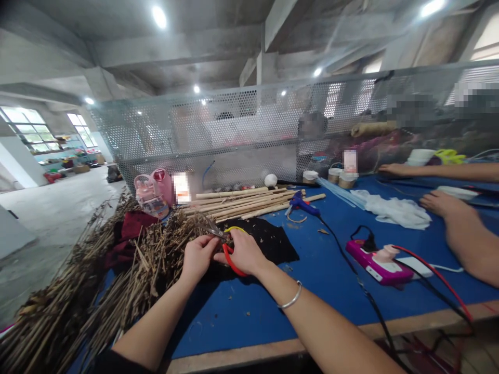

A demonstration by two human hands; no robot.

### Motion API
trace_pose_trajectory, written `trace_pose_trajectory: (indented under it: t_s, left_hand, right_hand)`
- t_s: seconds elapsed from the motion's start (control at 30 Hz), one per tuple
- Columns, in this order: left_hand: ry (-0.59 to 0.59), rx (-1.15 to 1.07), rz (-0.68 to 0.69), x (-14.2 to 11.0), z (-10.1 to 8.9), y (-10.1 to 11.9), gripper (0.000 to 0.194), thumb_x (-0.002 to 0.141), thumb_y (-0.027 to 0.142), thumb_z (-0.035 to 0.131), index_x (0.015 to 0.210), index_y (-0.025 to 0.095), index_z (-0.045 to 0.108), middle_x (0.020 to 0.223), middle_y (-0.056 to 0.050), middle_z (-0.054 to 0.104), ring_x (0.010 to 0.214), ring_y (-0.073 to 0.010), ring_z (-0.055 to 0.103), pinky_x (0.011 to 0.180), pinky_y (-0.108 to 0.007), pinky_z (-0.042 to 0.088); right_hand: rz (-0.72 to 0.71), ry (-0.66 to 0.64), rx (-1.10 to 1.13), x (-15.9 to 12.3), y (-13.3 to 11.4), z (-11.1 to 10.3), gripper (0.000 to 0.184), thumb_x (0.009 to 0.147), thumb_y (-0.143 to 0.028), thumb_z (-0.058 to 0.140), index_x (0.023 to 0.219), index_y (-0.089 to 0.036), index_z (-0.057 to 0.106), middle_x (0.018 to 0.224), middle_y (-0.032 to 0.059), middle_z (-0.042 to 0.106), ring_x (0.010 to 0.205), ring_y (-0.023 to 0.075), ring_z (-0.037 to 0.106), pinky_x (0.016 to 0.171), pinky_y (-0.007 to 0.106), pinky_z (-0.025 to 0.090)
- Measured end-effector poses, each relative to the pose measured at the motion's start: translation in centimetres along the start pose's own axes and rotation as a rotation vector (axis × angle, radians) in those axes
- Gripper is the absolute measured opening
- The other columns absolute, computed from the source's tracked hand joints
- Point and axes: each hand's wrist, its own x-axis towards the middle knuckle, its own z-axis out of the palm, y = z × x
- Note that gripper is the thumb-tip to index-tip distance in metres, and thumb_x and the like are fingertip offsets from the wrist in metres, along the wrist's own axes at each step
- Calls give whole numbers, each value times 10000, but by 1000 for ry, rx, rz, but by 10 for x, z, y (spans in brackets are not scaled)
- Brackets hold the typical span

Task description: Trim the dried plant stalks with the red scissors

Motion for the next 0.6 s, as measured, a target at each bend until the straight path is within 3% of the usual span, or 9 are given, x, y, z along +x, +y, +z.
trace_pose_trajectory:
  t_s: [0.47, 0.6]
  left_hand:
    - [-58, 40, 45, -4, 1, 2, 220, 731, 285, 534, 783, 157, 705, 736, -34, 689, 670, -159, 596, 642, -241, 427]
    - [-54, 59, 57, -4, 0, 3, 232, 739, 298, 527, 770, 150, 704, 721, -34, 687, 655, -156, 588, 630, -239, 426]
  right_hand:
    - [-24, 42, 39, 0, 1, 1, 386, 667, -444, 616, 908, -181, 470, 903, 49, 539, 808, 168, 505, 696, 275, 369]
    - [34, 16, 62, -1, 2, 4, 361, 690, -451, 595, 903, -190, 467, 853, 32, 563, 738, 146, 527, 626, 243, 355]
